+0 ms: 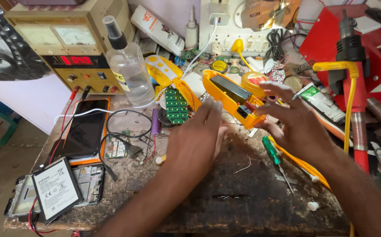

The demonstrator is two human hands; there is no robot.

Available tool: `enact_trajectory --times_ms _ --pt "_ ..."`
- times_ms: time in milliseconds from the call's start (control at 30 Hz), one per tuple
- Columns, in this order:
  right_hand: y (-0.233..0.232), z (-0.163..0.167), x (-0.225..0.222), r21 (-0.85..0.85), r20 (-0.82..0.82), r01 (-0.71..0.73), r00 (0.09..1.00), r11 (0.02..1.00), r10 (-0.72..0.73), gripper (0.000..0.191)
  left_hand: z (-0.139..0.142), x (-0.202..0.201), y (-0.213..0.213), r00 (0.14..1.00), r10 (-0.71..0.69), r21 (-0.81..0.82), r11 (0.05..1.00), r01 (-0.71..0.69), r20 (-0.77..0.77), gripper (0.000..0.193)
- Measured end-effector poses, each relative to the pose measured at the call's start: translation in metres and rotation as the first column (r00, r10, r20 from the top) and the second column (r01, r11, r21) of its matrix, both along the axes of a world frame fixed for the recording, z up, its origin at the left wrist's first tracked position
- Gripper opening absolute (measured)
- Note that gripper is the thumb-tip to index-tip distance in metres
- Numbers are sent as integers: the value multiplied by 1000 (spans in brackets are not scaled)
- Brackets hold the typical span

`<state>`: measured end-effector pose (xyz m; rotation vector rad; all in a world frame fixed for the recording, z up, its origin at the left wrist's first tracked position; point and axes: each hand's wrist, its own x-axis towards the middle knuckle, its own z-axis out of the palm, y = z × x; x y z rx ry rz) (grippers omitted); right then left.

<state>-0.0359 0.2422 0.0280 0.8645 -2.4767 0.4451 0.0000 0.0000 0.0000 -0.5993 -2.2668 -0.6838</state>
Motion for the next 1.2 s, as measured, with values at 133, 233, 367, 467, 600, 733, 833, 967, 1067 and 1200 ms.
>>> enact_trajectory --times_ms 133,233,367,467,600,733,833,967,1067,1200 --pt "-1 2 5 -18 -9 40 999 999 -40 35 2 -20 11 928 98 -94 993 -68 360 34" --pt "-1 1 5 13 -83 102 991 995 -101 30 -4 -11 10 963 68 -69 996 -52 260 13" --pt "3 5 3 49 -186 135 975 990 -124 26 -3 11 5 911 95 -98 993 -61 401 23" --pt "2 5 7 86 -203 129 973 988 -109 27 -3 36 -2 825 124 -90 992 -89 551 20" --pt "-9 3 11 180 -28 150 989 972 -147 30 -12 62 -19 803 136 -103 990 -93 580 19" --pt "-26 -6 22 234 -214 -73 969 970 125 24 -37 85 -31 804 180 -131 983 -128 567 19" --pt "-34 -8 25 306 -169 -118 970 945 176 24 -56 103 -35 773 175 -136 984 -115 610 27" --pt "-35 -14 22 338 -153 -187 956 922 250 28 -67 112 -27 703 135 -139 989 -52 698 30" --pt "-29 -14 17 327 -117 -201 961 923 250 28 -63 111 -22 731 61 -61 998 -27 679 30" --pt "-16 -2 11 71 159 -272 953 960 259 20 -43 106 -24 724 95 -99 994 -37 683 33"
